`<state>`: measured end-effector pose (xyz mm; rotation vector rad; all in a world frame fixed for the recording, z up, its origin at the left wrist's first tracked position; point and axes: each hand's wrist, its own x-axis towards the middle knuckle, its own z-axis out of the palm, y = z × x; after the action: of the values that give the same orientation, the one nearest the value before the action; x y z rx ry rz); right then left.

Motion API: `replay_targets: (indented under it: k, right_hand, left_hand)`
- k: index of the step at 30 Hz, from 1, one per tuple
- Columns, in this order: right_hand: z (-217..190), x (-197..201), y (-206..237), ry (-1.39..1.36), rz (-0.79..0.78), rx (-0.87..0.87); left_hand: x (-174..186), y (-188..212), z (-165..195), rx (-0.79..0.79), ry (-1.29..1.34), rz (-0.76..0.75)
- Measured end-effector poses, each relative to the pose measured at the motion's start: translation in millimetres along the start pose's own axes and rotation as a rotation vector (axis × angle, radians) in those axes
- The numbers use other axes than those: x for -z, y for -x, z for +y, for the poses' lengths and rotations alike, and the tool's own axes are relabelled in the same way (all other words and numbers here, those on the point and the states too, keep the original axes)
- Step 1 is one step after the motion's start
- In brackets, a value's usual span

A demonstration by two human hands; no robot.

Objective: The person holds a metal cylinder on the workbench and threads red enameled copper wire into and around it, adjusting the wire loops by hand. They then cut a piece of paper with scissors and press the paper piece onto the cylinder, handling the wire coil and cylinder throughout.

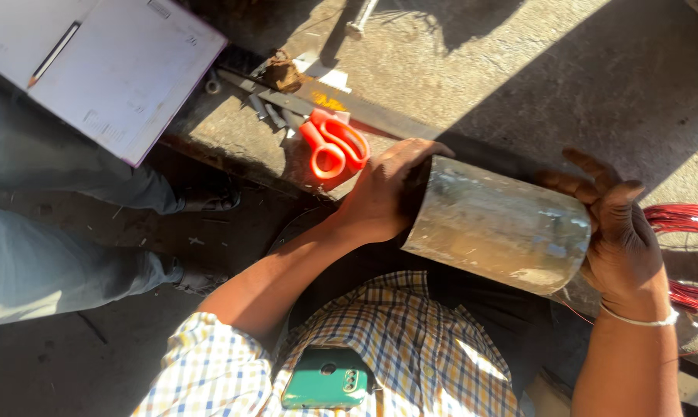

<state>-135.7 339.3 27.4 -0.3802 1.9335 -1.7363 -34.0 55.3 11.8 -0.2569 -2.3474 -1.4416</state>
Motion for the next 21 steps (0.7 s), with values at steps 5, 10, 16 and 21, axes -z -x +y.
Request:
replay_targets:
  k: [5, 10, 16, 21]
  right_hand:
    - [-5.6, -21.4, 18.1, 0.098, 0.212, 0.356]
    - [-14.7, -68.9, 64.0, 0.121, 0.415, 0.479]
    - [0.8, -105.0, 47.2, 0.484, 0.715, 0.565]
    - [16.9, -44.8, -27.4, 0.211, 0.598, 0.572]
  left_hand:
    - [-5.8, -0.8, -5.1, -0.019, 0.039, 0.019]
    - [-8.7, -5.2, -14.6, -0.135, 0.019, 0.079]
    - [-4.6, -6.2, -10.2, -0.085, -0.050, 0.088]
    - [12.4, 14.9, 11.7, 0.012, -0.034, 0.026]
